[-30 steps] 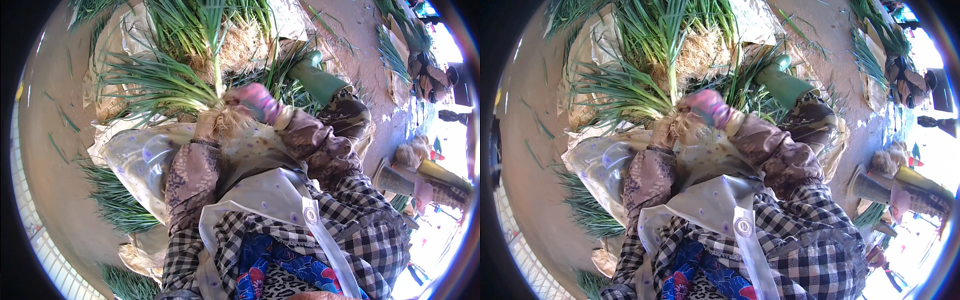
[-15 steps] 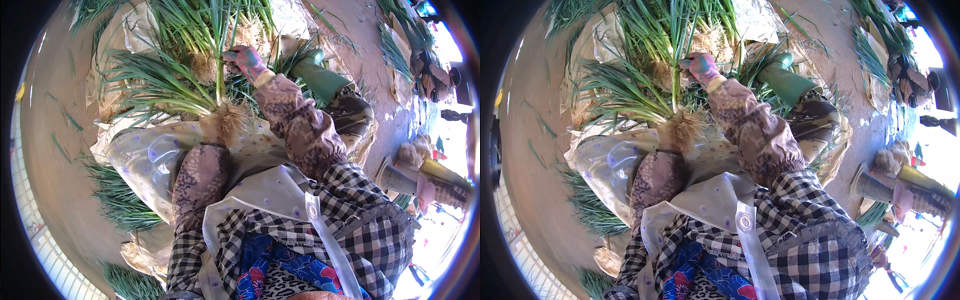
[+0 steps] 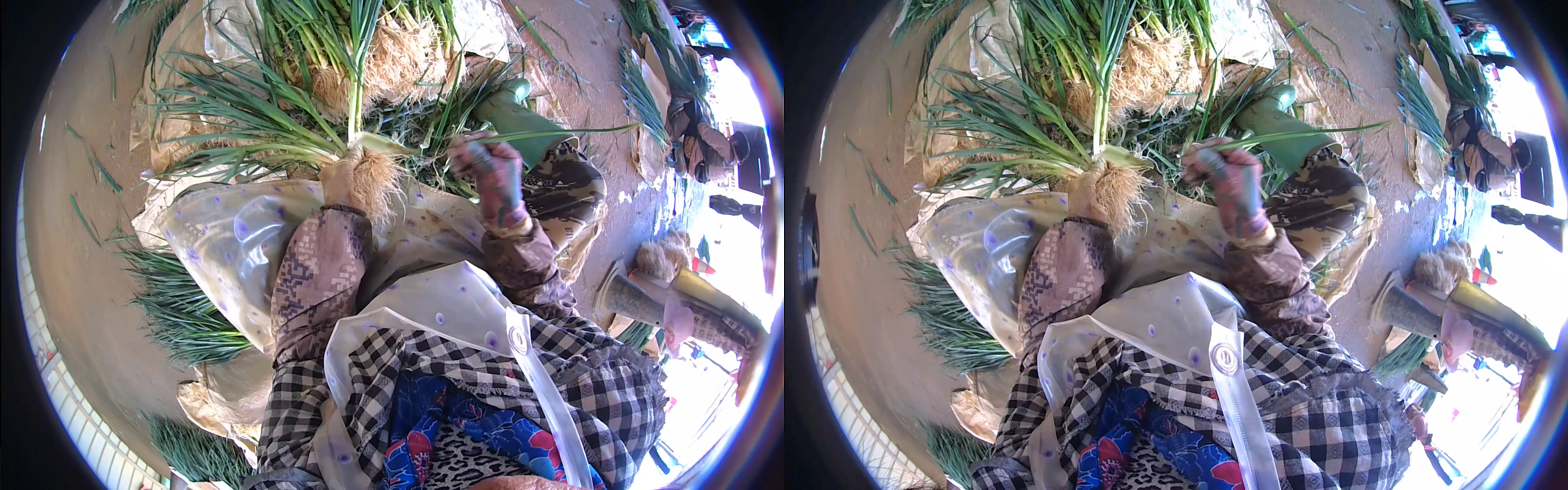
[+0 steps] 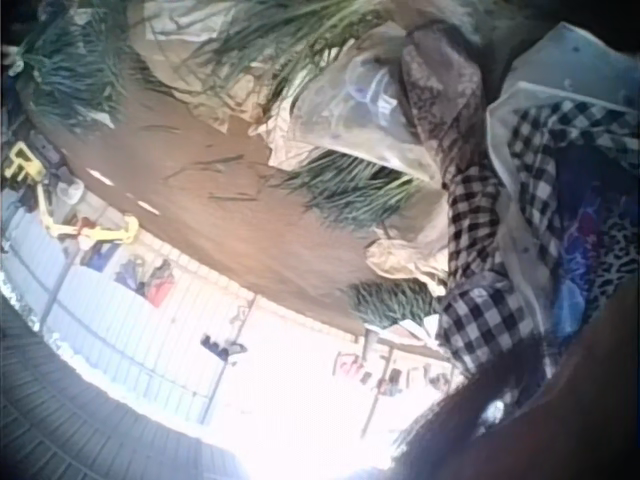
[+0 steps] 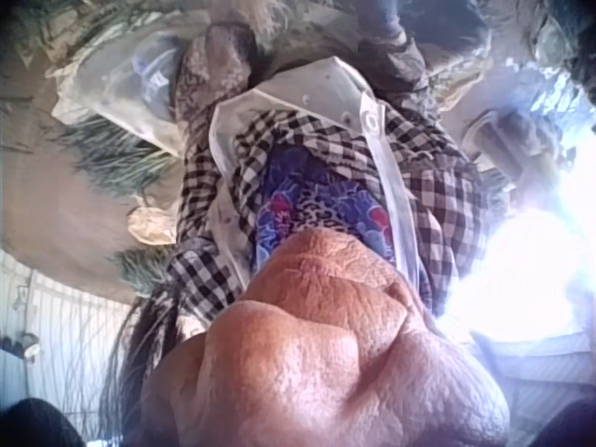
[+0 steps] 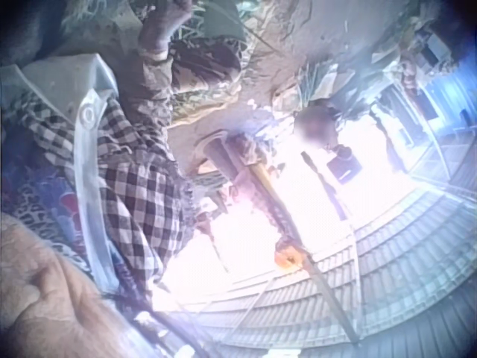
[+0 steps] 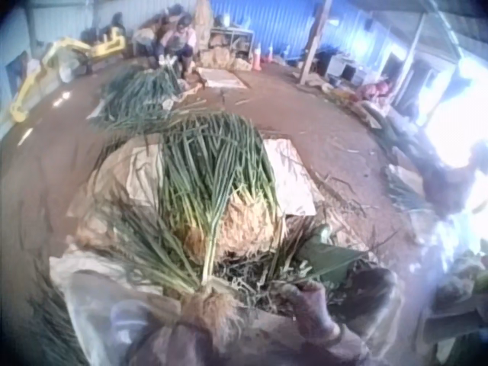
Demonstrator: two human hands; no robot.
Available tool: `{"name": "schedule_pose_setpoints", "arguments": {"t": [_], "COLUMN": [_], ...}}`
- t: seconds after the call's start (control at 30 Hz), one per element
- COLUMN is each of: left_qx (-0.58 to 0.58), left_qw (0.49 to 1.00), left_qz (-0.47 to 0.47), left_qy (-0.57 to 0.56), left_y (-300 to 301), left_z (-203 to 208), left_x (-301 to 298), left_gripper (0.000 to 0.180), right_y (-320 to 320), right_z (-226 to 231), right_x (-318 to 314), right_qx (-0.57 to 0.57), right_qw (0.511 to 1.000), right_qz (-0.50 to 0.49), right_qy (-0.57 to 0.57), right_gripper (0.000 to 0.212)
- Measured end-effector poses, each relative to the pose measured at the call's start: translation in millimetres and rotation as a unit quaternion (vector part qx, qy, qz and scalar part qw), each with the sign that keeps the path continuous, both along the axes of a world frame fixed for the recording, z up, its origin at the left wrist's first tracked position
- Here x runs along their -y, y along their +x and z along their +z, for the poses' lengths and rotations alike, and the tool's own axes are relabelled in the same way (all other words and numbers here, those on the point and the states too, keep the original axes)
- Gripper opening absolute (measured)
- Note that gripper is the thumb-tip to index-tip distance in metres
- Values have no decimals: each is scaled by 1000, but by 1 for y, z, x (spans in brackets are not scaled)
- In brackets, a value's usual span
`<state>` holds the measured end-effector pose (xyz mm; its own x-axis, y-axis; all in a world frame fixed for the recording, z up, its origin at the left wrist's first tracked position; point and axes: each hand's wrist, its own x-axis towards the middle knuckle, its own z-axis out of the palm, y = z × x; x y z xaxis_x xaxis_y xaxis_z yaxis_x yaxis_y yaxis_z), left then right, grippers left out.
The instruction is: The person cleans scallions by hand, removing dirt and peeling off outer layers while sitting on the floor in a warehouse.
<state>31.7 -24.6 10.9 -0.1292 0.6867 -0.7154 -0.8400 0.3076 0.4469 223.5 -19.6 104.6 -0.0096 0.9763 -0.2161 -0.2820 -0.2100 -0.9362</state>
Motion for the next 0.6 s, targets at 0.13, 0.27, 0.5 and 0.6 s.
{"name": "schedule_pose_setpoints", "arguments": {"t": [0.13,0.27,0.5,0.6], "left_qx": [2,-86,-172,-202], "left_qw": [999,986,966,965], "left_qz": [-33,-140,-174,-151], "left_qy": [4,23,78,69], "left_y": [-9,-8,3,-16], "left_z": [-24,-29,-34,-28], "left_x": [0,-2,-2,0], "left_gripper": [14,16,19,19], "right_y": [54,100,-39,-71], "right_z": [7,-59,-91,-101], "right_x": [-16,-44,-59,-58], "right_qx": [-2,155,125,154], "right_qw": [993,987,961,924], "right_qz": [-112,40,184,265], "right_qy": [-30,-30,167,227], "right_gripper": [14,24,26,13]}}
